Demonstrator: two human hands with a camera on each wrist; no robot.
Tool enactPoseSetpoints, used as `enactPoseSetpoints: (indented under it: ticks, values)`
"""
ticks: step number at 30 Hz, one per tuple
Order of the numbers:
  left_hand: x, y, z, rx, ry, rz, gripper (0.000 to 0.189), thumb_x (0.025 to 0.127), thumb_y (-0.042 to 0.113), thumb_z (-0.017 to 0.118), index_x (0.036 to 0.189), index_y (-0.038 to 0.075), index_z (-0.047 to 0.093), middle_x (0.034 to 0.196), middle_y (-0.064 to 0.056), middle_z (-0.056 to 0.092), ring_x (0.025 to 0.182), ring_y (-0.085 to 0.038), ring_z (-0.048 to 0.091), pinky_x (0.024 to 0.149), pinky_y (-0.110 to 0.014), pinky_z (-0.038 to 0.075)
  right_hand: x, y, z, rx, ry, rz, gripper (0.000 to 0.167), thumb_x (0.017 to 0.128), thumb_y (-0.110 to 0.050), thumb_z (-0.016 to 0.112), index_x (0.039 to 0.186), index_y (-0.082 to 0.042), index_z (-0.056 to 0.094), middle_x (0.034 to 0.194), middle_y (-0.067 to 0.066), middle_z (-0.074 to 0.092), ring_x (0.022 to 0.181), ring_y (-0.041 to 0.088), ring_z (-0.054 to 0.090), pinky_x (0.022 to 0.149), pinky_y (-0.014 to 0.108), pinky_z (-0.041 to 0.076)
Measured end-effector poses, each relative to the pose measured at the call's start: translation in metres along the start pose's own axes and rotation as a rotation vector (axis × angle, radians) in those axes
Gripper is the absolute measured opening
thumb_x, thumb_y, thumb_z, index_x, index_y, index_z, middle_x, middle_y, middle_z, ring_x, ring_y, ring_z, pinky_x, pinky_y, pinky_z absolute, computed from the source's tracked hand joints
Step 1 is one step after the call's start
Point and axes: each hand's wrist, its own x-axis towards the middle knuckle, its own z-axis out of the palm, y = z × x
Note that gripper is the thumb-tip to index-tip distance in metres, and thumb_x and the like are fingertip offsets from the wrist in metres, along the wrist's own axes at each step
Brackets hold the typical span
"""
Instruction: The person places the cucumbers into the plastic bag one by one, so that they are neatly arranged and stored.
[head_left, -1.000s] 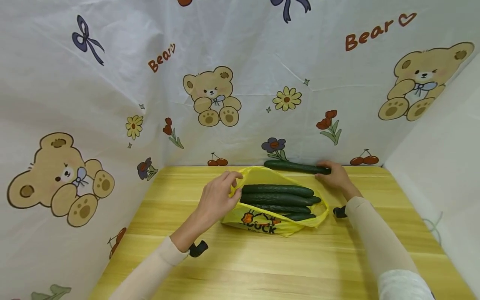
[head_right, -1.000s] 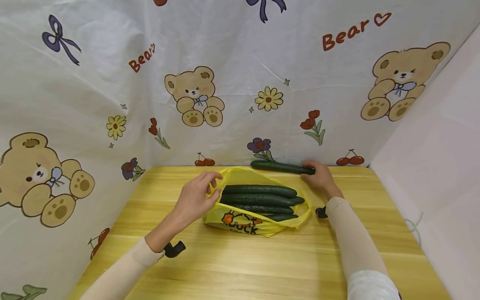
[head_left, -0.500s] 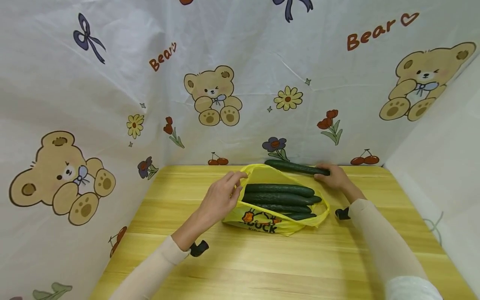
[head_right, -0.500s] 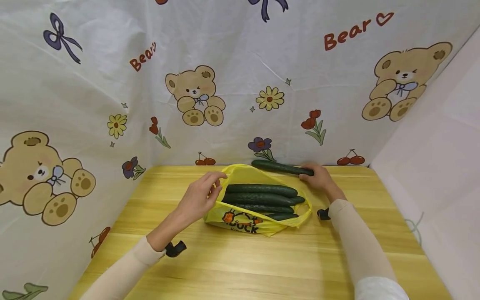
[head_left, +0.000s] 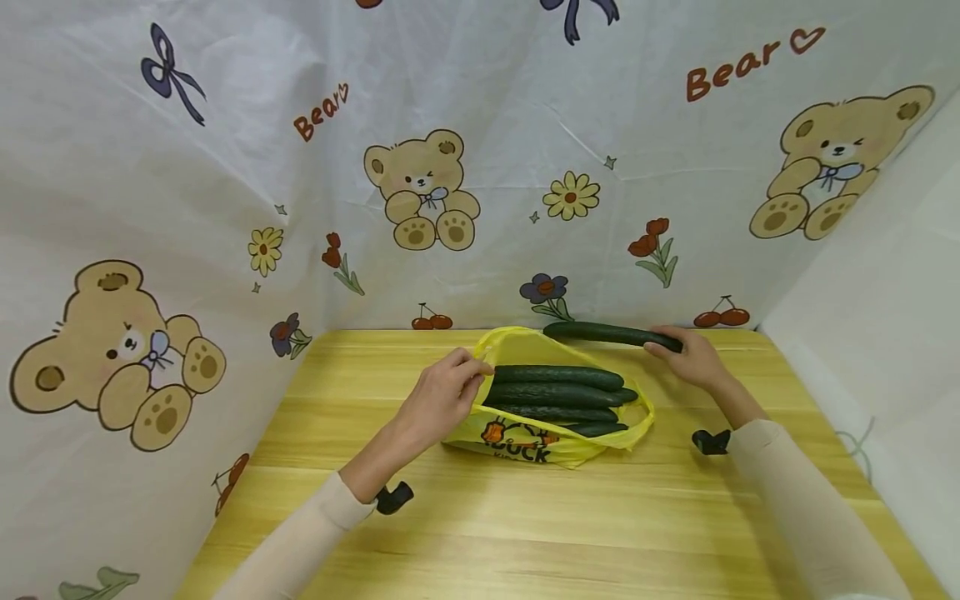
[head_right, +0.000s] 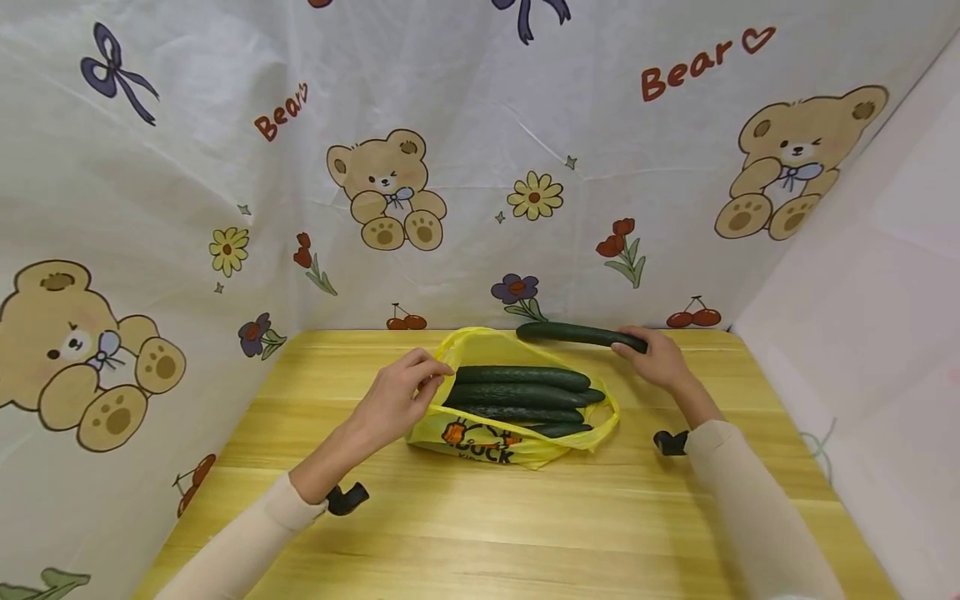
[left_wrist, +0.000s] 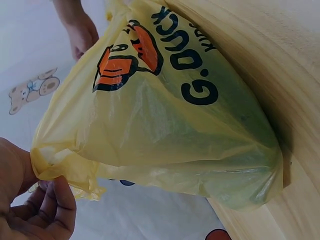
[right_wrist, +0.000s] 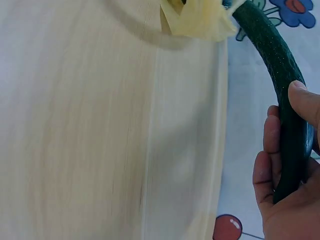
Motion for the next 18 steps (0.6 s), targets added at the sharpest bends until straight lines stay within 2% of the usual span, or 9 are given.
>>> enactPoseSetpoints:
  ticks: [5, 11, 13, 16, 18]
  values:
    - [-0.004, 0.000, -0.002, -0.035, -0.028, -0.045, 0.019, 0.101, 0.010, 0.076, 0.119, 0.013, 0.080, 0.105, 0.000, 0.070, 0.081, -0.009, 0.068, 0.067, -0.020, 0.055, -0.019, -0.004, -0.013, 0.067, 0.007, 0.030, 0.067, 0.111, -0.047, 0.058, 0.158, -0.001, 0.050, 0.163, 0.036, 0.043, 0.149, 0.061, 0.039, 0.116, 0.078, 0.034]
    - [-0.005, -0.001, -0.003, -0.039, -0.053, -0.062, 0.023, 0.096, 0.013, 0.083, 0.119, 0.014, 0.081, 0.106, 0.001, 0.074, 0.085, -0.008, 0.072, 0.072, -0.020, 0.059, -0.041, -0.006, -0.026, 0.149, 0.044, -0.003, 0.060, 0.111, -0.040, 0.060, 0.157, -0.002, 0.052, 0.160, 0.035, 0.046, 0.145, 0.058, 0.043, 0.109, 0.076, 0.039]
    - [-0.006, -0.002, -0.003, -0.052, -0.044, -0.056, 0.021, 0.096, 0.011, 0.082, 0.116, 0.013, 0.082, 0.105, 0.001, 0.075, 0.084, -0.008, 0.073, 0.072, -0.019, 0.059, -0.048, -0.008, -0.031, 0.142, 0.053, -0.006, 0.059, 0.111, -0.040, 0.060, 0.157, -0.004, 0.053, 0.159, 0.032, 0.049, 0.137, 0.053, 0.050, 0.105, 0.071, 0.044]
    - [-0.006, -0.002, -0.004, -0.078, -0.021, -0.052, 0.016, 0.096, 0.009, 0.081, 0.112, 0.012, 0.083, 0.103, 0.002, 0.076, 0.082, -0.007, 0.073, 0.071, -0.018, 0.059, -0.059, -0.011, -0.039, 0.132, 0.056, -0.013, 0.058, 0.111, -0.039, 0.060, 0.157, -0.004, 0.053, 0.161, 0.031, 0.048, 0.136, 0.049, 0.051, 0.102, 0.065, 0.046]
    - [-0.007, -0.003, -0.004, -0.094, -0.004, -0.048, 0.014, 0.096, 0.008, 0.081, 0.109, 0.011, 0.083, 0.101, 0.002, 0.076, 0.081, -0.006, 0.072, 0.070, -0.018, 0.059, -0.065, -0.014, -0.043, 0.127, 0.056, -0.015, 0.058, 0.111, -0.038, 0.061, 0.157, -0.005, 0.053, 0.161, 0.030, 0.049, 0.131, 0.043, 0.053, 0.097, 0.055, 0.049]
